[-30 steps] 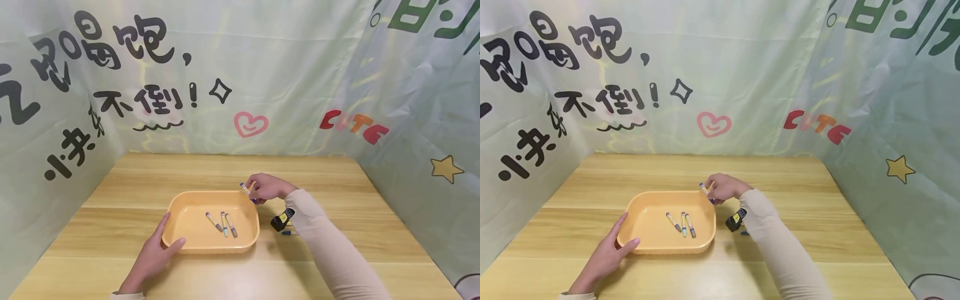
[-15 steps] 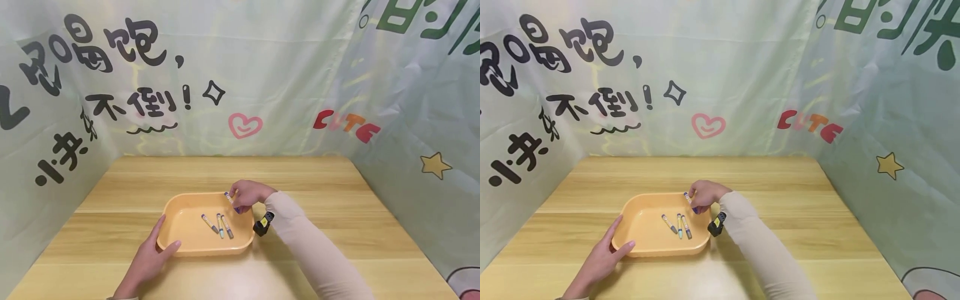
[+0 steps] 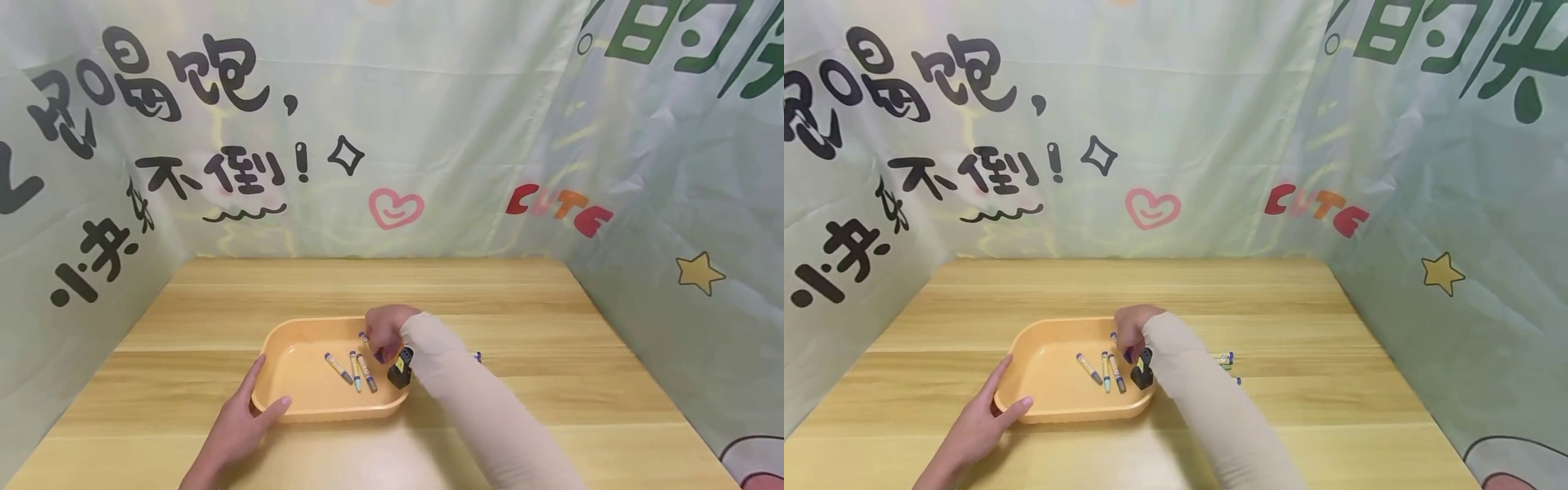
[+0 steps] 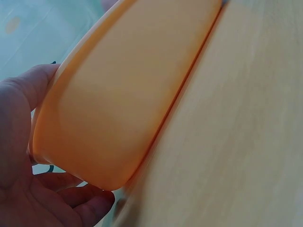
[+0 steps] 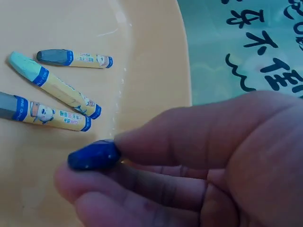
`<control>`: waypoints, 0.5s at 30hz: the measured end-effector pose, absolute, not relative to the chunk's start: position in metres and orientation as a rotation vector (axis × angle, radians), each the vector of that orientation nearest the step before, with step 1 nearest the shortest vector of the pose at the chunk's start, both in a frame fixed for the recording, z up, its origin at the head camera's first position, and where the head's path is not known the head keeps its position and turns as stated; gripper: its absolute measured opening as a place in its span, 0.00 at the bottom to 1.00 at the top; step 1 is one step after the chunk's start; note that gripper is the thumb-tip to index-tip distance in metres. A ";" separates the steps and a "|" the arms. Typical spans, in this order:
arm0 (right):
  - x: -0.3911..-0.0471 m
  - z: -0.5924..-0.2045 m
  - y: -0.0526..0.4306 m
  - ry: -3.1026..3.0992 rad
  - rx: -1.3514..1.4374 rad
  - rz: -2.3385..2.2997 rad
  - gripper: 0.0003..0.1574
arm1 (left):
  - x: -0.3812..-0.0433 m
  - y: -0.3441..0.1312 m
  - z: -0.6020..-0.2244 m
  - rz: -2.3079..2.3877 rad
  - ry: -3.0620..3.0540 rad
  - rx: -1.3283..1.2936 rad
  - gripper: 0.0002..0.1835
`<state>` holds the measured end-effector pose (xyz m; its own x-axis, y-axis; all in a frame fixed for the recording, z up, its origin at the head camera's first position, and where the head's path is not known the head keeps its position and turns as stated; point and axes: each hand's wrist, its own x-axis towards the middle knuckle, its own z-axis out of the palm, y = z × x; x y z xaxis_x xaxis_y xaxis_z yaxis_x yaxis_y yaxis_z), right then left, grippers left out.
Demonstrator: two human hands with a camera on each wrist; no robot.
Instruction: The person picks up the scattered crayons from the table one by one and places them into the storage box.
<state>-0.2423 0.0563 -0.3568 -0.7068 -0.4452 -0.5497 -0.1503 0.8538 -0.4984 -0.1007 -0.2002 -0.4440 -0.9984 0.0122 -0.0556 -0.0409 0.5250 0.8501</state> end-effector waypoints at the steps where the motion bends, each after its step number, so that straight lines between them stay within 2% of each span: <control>1: -0.242 -0.357 0.054 2.355 -0.431 -0.492 0.14 | -0.101 -0.200 -0.444 1.511 2.694 -0.020 0.51; 5: -0.240 -0.360 0.046 2.404 -0.392 -0.297 0.06 | -0.102 -0.201 -0.442 1.514 2.692 -0.018 0.50; 8: -0.233 -0.363 0.046 2.420 -0.275 -0.311 0.15 | -0.101 -0.201 -0.443 1.513 2.705 -0.013 0.50; 11: -0.229 -0.366 0.045 2.456 -0.210 -0.317 0.16 | -0.100 -0.201 -0.444 1.517 2.713 -0.010 0.50; 15: -0.232 -0.373 0.040 2.483 -0.307 -0.118 0.09 | -0.100 -0.201 -0.445 1.523 2.713 0.005 0.50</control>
